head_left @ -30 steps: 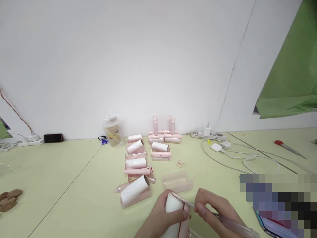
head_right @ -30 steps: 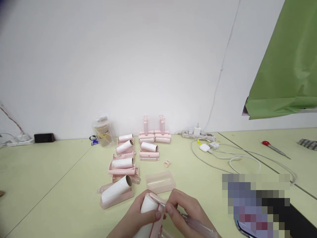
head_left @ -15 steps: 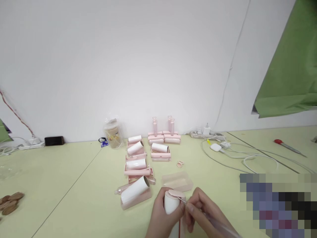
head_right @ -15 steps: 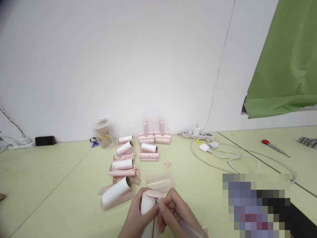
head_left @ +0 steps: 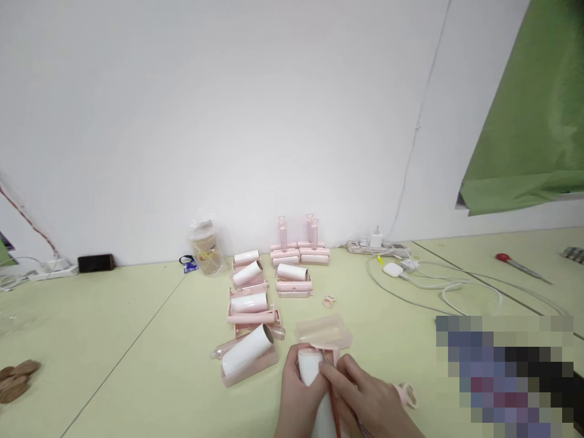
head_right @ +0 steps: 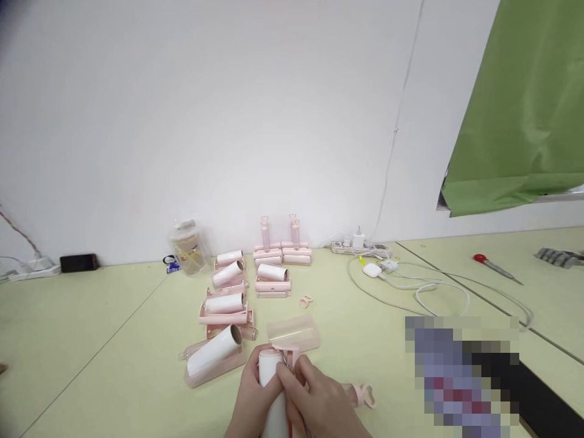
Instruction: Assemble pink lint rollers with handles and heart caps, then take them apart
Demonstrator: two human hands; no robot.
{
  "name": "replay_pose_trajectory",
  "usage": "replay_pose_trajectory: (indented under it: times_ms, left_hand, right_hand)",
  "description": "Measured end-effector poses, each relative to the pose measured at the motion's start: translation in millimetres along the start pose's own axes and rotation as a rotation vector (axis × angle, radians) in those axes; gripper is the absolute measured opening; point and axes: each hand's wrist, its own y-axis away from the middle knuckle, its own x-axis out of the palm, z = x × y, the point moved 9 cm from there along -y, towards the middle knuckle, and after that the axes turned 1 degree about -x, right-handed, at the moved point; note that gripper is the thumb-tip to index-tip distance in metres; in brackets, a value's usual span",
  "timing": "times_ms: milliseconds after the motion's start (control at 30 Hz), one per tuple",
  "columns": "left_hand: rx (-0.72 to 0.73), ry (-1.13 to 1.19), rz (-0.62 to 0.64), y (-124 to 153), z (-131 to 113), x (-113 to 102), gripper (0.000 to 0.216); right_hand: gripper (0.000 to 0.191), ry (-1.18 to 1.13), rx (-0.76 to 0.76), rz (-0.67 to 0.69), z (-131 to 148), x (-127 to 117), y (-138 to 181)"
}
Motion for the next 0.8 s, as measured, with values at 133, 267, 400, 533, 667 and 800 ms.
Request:
replay_pose_trajectory:
  times_ms: [133, 267, 400, 533, 667, 800]
  left_hand:
    - [-0.109, 0.178, 0.086, 1, 6, 16, 0.035]
    - [-0.248, 0.517, 0.036, 2, 0, 24, 0.035]
    - [-0.114, 0.308, 0.062, -7, -29, 29, 0.035]
    - [-0.001, -0.161, 0.24, -19, -40, 45, 0.032]
    - [0.21, -0.668, 0.22, -27, -56, 45, 0.027]
    - [0.268, -1.027, 0.206, -27, -59, 41, 0.028]
  right_hand:
    - [0.049, 0.071, -0.03, -0.007, -8, -7, 4]
    - [0.043, -0.043, 0.087, -0.013, -51, -14, 10]
    - [0.032, -0.205, 0.321, 0.007, -103, -23, 15]
    - [0.028, -0.367, 0.464, 0.15, -118, -19, 14]
    - [0.027, -0.335, 0.577, 0.322, -120, -14, 12]
    - [0.038, -0.377, 0.584, 0.395, -116, -21, -6]
